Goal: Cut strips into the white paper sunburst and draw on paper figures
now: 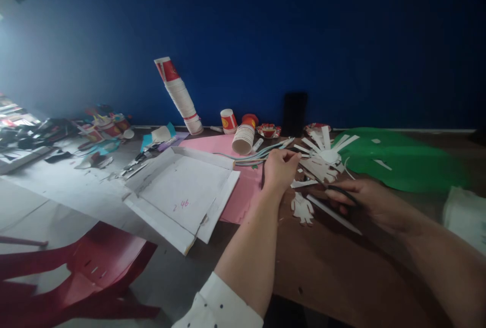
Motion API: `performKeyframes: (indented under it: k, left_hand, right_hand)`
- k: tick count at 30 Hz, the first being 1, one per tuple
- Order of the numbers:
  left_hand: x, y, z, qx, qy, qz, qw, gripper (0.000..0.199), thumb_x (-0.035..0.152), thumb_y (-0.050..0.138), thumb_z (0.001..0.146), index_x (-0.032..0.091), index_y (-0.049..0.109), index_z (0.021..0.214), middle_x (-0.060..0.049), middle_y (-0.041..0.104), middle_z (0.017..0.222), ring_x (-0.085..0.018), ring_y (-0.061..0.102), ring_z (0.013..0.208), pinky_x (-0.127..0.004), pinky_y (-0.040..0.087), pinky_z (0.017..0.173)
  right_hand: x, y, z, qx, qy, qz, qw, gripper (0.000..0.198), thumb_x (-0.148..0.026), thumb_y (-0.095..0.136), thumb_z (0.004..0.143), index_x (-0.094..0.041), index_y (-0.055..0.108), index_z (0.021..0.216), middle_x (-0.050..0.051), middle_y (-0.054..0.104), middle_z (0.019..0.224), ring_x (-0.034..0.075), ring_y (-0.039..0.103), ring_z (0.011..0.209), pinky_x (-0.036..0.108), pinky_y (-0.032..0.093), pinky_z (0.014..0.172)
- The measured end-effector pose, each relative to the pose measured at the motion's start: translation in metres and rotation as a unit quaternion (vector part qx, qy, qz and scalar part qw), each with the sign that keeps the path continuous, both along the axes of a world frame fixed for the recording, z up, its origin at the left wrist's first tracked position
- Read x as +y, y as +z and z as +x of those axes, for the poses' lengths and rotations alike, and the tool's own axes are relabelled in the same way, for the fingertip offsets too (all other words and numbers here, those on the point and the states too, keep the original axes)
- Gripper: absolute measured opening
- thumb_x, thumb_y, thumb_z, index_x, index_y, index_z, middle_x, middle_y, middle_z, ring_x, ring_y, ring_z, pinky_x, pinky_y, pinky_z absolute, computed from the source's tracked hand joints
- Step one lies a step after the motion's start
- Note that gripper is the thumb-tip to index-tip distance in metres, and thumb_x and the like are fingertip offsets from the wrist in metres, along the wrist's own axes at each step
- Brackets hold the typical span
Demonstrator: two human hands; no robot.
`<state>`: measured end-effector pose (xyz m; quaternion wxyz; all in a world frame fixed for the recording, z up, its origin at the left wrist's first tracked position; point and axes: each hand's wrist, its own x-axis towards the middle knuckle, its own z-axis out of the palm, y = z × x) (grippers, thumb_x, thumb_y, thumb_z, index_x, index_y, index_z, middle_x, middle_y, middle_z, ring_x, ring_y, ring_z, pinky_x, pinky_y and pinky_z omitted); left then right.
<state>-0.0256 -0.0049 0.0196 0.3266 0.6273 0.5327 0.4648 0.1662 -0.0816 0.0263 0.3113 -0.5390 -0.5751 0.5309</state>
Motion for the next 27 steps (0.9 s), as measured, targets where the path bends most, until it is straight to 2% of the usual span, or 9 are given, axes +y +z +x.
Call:
performKeyframes:
  k: [4,9,16,23,27]
  left_hand:
    - [-0.001,0.001,0.0,0.008,0.0,-0.004,1.0,0.02,0.033,0.067,0.083,0.017,0.075,0.076,-0.002,0.065,0.071,-0.016,0.058,0.075,-0.028,0.044,0.077]
    - [-0.001,0.001,0.0,0.004,0.002,0.0,1.0,0.02,0.033,0.067,0.083,0.017,0.075,0.076,-0.002,0.065,0.073,-0.017,0.058,0.076,-0.028,0.044,0.078]
    - [-0.001,0.001,0.0,-0.008,0.0,-0.002,1.0,0.022,0.034,0.066,0.084,0.016,0.074,0.074,-0.002,0.063,0.071,-0.017,0.058,0.077,-0.029,0.043,0.078]
    - [0.001,-0.002,0.0,-0.002,0.008,0.007,1.0,0.02,0.033,0.067,0.083,0.017,0.073,0.074,-0.003,0.063,0.075,-0.018,0.058,0.079,-0.029,0.043,0.08]
    - [-0.002,-0.001,0.0,0.018,0.015,0.031,0.999,0.017,0.031,0.067,0.084,0.017,0.072,0.075,-0.004,0.062,0.083,-0.017,0.057,0.081,-0.028,0.044,0.082]
  right_hand:
    - [0.002,-0.003,0.0,-0.001,0.005,-0.001,1.0,0.044,-0.059,0.082,0.066,-0.016,0.072,0.064,0.002,0.059,0.065,0.012,0.049,0.057,0.025,0.032,0.052]
    - [0.002,-0.006,-0.001,-0.005,-0.014,-0.005,1.0,0.047,-0.063,0.08,0.065,-0.017,0.078,0.076,0.001,0.059,0.063,0.012,0.047,0.056,0.024,0.032,0.051]
    - [-0.003,0.005,-0.006,0.001,-0.02,-0.007,1.0,0.04,-0.053,0.086,0.063,-0.016,0.079,0.076,0.002,0.06,0.065,0.013,0.047,0.057,0.025,0.032,0.051]
    - [-0.001,0.0,-0.002,0.019,-0.033,-0.019,0.999,0.039,-0.053,0.086,0.064,-0.017,0.079,0.076,0.003,0.063,0.068,0.012,0.05,0.057,0.026,0.036,0.052]
    - [-0.002,0.0,-0.001,0.019,-0.043,-0.03,0.998,0.038,-0.052,0.085,0.066,-0.017,0.079,0.078,0.002,0.063,0.067,0.012,0.049,0.056,0.025,0.033,0.051]
